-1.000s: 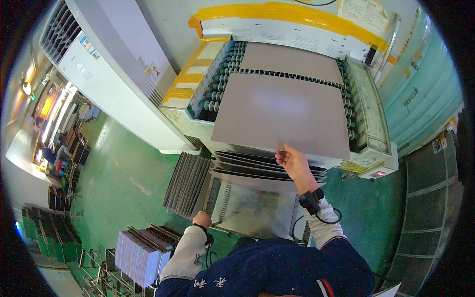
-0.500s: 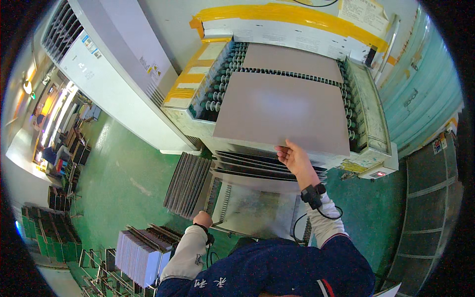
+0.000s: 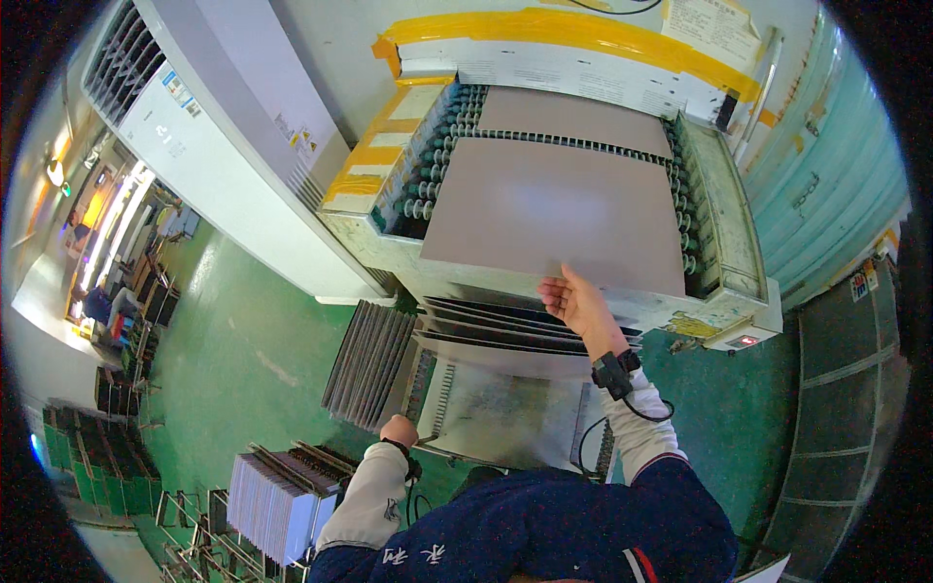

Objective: The recorder is picking up rectangular metal plates from a stack, feeding them into an automated processing machine, and then transferring plates from the machine to a storage rack.

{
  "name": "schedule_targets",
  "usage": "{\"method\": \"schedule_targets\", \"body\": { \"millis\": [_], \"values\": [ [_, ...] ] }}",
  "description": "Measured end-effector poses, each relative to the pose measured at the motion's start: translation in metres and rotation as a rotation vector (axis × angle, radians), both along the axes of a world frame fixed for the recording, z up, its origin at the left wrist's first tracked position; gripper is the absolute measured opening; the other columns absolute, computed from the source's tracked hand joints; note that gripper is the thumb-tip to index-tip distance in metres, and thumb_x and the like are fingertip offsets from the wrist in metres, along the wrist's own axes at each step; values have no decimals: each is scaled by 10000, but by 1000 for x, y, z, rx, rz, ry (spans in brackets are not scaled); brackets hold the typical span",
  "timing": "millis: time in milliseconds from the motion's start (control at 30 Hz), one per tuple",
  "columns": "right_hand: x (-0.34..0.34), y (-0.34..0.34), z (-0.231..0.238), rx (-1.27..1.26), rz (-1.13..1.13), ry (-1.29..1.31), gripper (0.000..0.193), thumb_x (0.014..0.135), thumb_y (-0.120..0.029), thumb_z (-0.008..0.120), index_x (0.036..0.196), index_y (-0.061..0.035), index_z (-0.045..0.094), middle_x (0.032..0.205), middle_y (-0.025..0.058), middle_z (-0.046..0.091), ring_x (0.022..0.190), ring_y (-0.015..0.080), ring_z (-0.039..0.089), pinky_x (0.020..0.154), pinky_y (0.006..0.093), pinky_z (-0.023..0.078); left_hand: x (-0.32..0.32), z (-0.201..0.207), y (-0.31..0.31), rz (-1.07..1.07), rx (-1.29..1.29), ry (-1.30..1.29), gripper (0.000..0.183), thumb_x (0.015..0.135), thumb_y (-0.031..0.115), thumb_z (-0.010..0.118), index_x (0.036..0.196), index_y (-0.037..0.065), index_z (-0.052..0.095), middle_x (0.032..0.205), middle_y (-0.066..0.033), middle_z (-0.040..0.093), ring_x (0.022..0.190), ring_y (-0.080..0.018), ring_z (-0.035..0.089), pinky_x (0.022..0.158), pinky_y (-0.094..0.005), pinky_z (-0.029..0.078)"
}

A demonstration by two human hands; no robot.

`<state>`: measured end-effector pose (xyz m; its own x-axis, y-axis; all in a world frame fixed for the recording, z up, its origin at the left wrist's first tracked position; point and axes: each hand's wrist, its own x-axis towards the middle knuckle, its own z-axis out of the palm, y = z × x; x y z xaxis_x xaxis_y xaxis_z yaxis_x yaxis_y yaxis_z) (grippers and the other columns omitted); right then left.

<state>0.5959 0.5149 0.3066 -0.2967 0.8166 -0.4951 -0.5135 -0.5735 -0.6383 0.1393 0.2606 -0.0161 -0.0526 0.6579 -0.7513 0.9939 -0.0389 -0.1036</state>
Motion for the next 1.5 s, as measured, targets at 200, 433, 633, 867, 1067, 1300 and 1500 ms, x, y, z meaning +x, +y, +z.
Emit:
{"method": "schedule_targets", "body": {
  "millis": [200,433,633,867,1067,1300,1500],
  "values": [
    [-18,-23,-29,251,233,-338,490,900,-477,584,998,1,633,929,117,671,842,201,643,730,311,519,20,35,1,256,67,-15,321,799,195,624,1036,-19,596,1053,-185,658,982,-338,658,815,-409,538],
    [-38,-88,-51,1038,405,-1116,446,838,-412,654,1039,-14,652,1028,160,657,953,321,624,833,428,493,49,90,12,360,105,-41,303,792,183,637,1023,-10,606,1051,-175,655,979,-342,657,820,-407,536],
    [-41,-105,-61,1243,505,-1366,448,815,-329,657,1141,-27,596,1192,144,585,1128,341,506,966,462,408,48,97,12,402,126,-60,314,788,200,655,1015,-13,615,1023,-188,670,982,-339,658,825,-413,534],
    [-38,-132,-72,1292,504,-1514,434,806,-244,656,1179,-32,589,1311,125,511,1206,303,465,1001,452,369,62,111,18,477,155,-35,332,779,196,667,1029,-18,620,1020,-188,674,990,-327,659,818,-410,537],
    [-43,-151,-71,1437,483,-1585,455,810,-204,618,1223,-25,545,1354,141,462,1246,315,433,1037,483,338,45,93,10,307,118,-23,334,779,179,649,1044,-22,624,1039,-172,672,995,-321,658,816,-401,537],
    [-46,-131,-60,1233,334,-1435,362,751,-162,676,1078,-30,597,1134,126,551,1036,309,523,903,448,429,67,123,18,384,159,-53,283,786,174,616,999,-6,661,1033,-176,673,977,-334,661,814,-413,535],
    [-60,-115,-83,1124,542,-1526,333,764,-162,680,1048,-28,568,971,175,625,964,366,575,820,470,452,67,127,7,477,289,-105,228,811,174,568,934,54,718,1001,-175,677,974,-325,661,745,-435,550]
  ]
}}
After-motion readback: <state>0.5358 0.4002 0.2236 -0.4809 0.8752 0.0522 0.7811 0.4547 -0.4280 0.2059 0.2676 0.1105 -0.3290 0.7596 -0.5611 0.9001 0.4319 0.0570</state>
